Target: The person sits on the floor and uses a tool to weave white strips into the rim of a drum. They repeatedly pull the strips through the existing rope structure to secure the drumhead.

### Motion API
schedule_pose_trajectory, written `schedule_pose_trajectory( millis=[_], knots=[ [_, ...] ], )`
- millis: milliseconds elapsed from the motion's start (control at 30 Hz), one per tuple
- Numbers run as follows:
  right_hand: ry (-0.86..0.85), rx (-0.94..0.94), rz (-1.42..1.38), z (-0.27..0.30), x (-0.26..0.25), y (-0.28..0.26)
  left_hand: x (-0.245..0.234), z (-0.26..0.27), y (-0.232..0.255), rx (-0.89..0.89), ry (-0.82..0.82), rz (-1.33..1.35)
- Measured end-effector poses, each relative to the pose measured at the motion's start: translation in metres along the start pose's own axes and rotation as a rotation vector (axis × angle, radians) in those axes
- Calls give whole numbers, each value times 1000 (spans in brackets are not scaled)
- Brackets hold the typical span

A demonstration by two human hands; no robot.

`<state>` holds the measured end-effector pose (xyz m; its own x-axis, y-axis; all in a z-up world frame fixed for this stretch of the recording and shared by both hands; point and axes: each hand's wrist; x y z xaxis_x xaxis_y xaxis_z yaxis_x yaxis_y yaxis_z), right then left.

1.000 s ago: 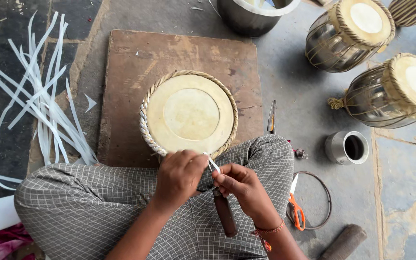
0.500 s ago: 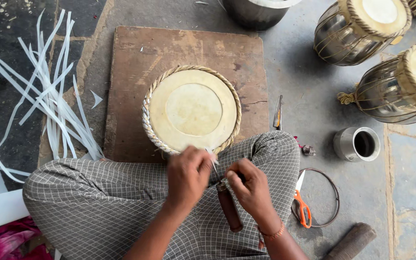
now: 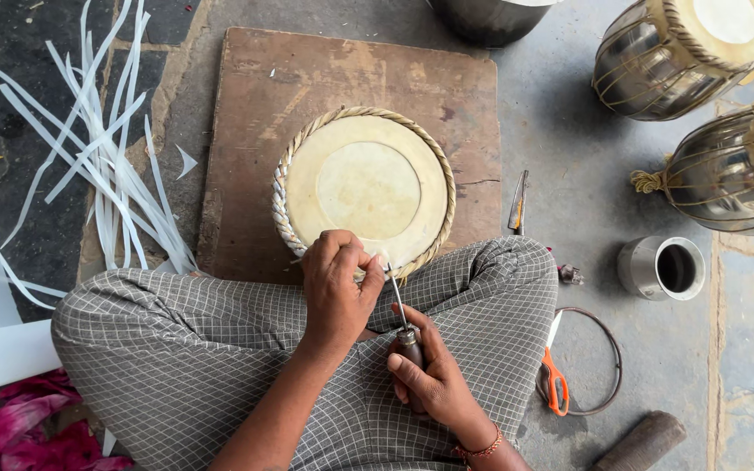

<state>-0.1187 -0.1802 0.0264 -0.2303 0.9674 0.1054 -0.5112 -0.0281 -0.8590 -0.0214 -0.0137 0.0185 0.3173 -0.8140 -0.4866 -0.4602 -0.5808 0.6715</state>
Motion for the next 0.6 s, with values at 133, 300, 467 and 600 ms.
schedule_pose_trajectory(
  millis=[133,300,467,600],
  knots=[
    [10,15,31,-1,0,0,4,0,1,25,19,-45],
    [16,6,30,-1,2,-1,6,0,5,36,-24,-70],
    [101,-6,221,3,10,-9,0,-3,7,73,-79,-48],
    [-126,217,-541,74,-41,-31,-20,-13,-4,104,-182,51]
  ],
)
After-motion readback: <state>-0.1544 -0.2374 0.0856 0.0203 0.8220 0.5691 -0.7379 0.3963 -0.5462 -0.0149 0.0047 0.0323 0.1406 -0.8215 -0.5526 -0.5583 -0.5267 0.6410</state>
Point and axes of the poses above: each hand's wrist, its own z-axis away from the middle knuckle, its own x-axis out of the palm, y = z × x, and after that the axes turned 6 degrees about x, right-handed
